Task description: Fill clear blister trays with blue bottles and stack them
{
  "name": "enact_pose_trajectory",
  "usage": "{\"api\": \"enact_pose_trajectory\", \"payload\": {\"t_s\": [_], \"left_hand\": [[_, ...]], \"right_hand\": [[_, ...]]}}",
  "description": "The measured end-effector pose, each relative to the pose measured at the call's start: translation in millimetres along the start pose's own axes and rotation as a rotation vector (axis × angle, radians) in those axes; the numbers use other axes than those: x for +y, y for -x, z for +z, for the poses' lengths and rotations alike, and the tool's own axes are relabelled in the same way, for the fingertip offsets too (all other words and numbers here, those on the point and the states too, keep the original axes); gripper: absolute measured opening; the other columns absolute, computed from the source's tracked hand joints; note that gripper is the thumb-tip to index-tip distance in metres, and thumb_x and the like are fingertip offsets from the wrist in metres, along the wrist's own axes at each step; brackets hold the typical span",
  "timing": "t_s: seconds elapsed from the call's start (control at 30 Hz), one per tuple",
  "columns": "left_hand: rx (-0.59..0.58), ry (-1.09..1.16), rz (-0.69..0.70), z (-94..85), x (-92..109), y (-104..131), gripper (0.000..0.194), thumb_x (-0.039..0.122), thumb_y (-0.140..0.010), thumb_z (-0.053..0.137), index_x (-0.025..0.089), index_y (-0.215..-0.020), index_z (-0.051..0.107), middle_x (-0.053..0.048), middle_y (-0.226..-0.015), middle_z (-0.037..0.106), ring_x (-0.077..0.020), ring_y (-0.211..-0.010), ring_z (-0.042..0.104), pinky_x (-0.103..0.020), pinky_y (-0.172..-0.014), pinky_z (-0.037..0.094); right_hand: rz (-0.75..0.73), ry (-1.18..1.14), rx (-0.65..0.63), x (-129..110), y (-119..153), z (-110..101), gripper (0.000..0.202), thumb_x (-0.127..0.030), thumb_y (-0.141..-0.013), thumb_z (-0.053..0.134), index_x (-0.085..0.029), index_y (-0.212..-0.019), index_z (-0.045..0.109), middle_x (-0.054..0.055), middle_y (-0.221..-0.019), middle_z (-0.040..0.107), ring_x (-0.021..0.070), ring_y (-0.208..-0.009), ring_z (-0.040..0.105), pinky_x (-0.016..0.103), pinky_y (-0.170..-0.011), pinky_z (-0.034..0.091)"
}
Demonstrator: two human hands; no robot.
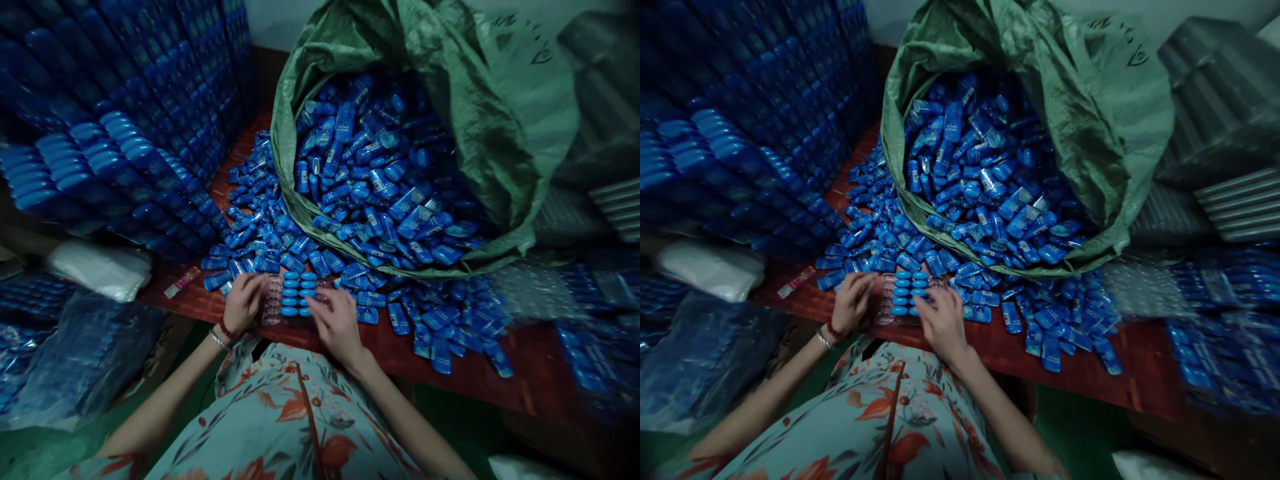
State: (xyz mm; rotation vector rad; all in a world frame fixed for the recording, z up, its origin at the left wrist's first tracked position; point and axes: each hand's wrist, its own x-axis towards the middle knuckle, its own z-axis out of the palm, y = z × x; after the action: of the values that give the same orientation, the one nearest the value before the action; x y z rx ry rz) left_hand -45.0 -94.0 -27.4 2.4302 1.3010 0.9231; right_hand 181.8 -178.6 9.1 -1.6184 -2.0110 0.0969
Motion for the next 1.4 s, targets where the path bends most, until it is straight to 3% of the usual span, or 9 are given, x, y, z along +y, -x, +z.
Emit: {"api": "enact_pose_trajectory", "payload": {"t_s": [0.13, 0.37, 0.53, 0.67, 0.83, 0.97, 1.03, 1.2, 1.4], "left_hand": [[-0.054, -0.274, -0.326, 7.3, -10, -35, 0.043, 0.05, -0.083, 0.051, 0.013, -0.104, 0.058, -0.014, -0.099, 0.055, -0.027, -0.093, 0.052, -0.04, -0.079, 0.045], [-0.13, -0.176, -0.352, 19.0, -5, -46, 0.025, 0.037, -0.086, 0.05, 0.013, -0.091, 0.053, -0.011, -0.089, 0.057, -0.0247, -0.085, 0.054, -0.037, -0.075, 0.045], [0.049, 0.179, -0.348, -10.3, 4, -12, 0.014, 0.029, -0.088, 0.047, 0.017, -0.094, 0.052, -0.004, -0.087, 0.057, -0.0166, -0.081, 0.056, -0.03, -0.076, 0.047], [-0.037, 0.297, -0.331, -40.6, 25, 27, 0.017, 0.031, -0.086, 0.054, 0.019, -0.097, 0.056, -0.003, -0.088, 0.059, -0.0152, -0.081, 0.058, -0.027, -0.074, 0.049], [-0.144, 0.289, -0.186, -45.7, 51, 54, 0.016, 0.022, -0.087, 0.053, 0.02, -0.103, 0.056, -0.005, -0.092, 0.06, -0.0144, -0.085, 0.06, -0.026, -0.077, 0.05], [-0.169, 0.267, -0.096, -45.5, 60, 55, 0.022, 0.019, -0.086, 0.053, 0.022, -0.108, 0.057, -0.006, -0.098, 0.06, -0.0137, -0.087, 0.06, -0.023, -0.077, 0.05], [-0.128, 0.292, -0.192, -48.6, 65, 53, 0.021, 0.022, -0.085, 0.056, 0.022, -0.106, 0.059, -0.005, -0.098, 0.061, -0.0145, -0.088, 0.06, -0.024, -0.079, 0.05], [-0.11, 0.639, -0.754, -49.7, 73, 47, 0.033, 0.04, -0.081, 0.058, 0.017, -0.104, 0.057, -0.001, -0.077, 0.061, -0.0116, -0.062, 0.057, -0.023, -0.057, 0.05], [-0.199, 0.809, -0.905, -38.6, 70, 54, 0.046, 0.046, -0.076, 0.061, 0.014, -0.109, 0.057, 0.001, -0.068, 0.057, -0.0118, -0.06, 0.055, -0.023, -0.056, 0.047]], "right_hand": [[0.26, 0.214, -0.017, 35, -38, 9, 0.03, -0.036, -0.09, 0.045, -0.018, -0.099, 0.066, 0.012, -0.088, 0.058, 0.0253, -0.09, 0.048, 0.04, -0.076, 0.038], [0.288, 0.279, -0.195, 37, -77, 36, 0.025, -0.034, -0.088, 0.048, -0.012, -0.09, 0.06, 0.015, -0.091, 0.059, 0.0271, -0.09, 0.05, 0.039, -0.074, 0.04], [0.423, -0.35, 0.043, 49, -45, 14, 0.029, -0.036, -0.085, 0.052, -0.017, -0.108, 0.053, 0.007, -0.092, 0.062, 0.0212, -0.088, 0.055, 0.035, -0.078, 0.045], [0.599, -0.871, 0.048, 46, 5, -12, 0.042, -0.04, -0.082, 0.055, -0.022, -0.119, 0.045, 0.003, -0.092, 0.064, 0.0174, -0.082, 0.06, 0.031, -0.072, 0.049], [0.615, -0.782, -0.065, 12, 45, -17, 0.022, -0.038, -0.076, 0.063, -0.021, -0.09, 0.06, 0.004, -0.089, 0.061, 0.0157, -0.075, 0.058, 0.025, -0.062, 0.047], [0.484, -0.679, -0.067, -7, 50, -3, 0.015, -0.031, -0.08, 0.061, -0.021, -0.091, 0.061, 0.004, -0.092, 0.06, 0.0167, -0.083, 0.057, 0.028, -0.072, 0.048], [0.519, -0.695, -0.014, -6, 51, 3, 0.022, -0.03, -0.081, 0.06, -0.022, -0.101, 0.058, 0.004, -0.095, 0.062, 0.0167, -0.086, 0.059, 0.03, -0.078, 0.048], [0.649, -0.771, -0.008, 6, 52, 1, 0.036, -0.034, -0.081, 0.059, -0.022, -0.115, 0.058, 0.007, -0.108, 0.063, 0.0147, -0.079, 0.061, 0.026, -0.066, 0.051], [0.932, -0.957, -0.123, 13, 55, -15, 0.035, -0.041, -0.073, 0.066, -0.018, -0.1, 0.062, -0.004, -0.056, 0.057, 0.0102, -0.044, 0.051, 0.02, -0.04, 0.042]]}}
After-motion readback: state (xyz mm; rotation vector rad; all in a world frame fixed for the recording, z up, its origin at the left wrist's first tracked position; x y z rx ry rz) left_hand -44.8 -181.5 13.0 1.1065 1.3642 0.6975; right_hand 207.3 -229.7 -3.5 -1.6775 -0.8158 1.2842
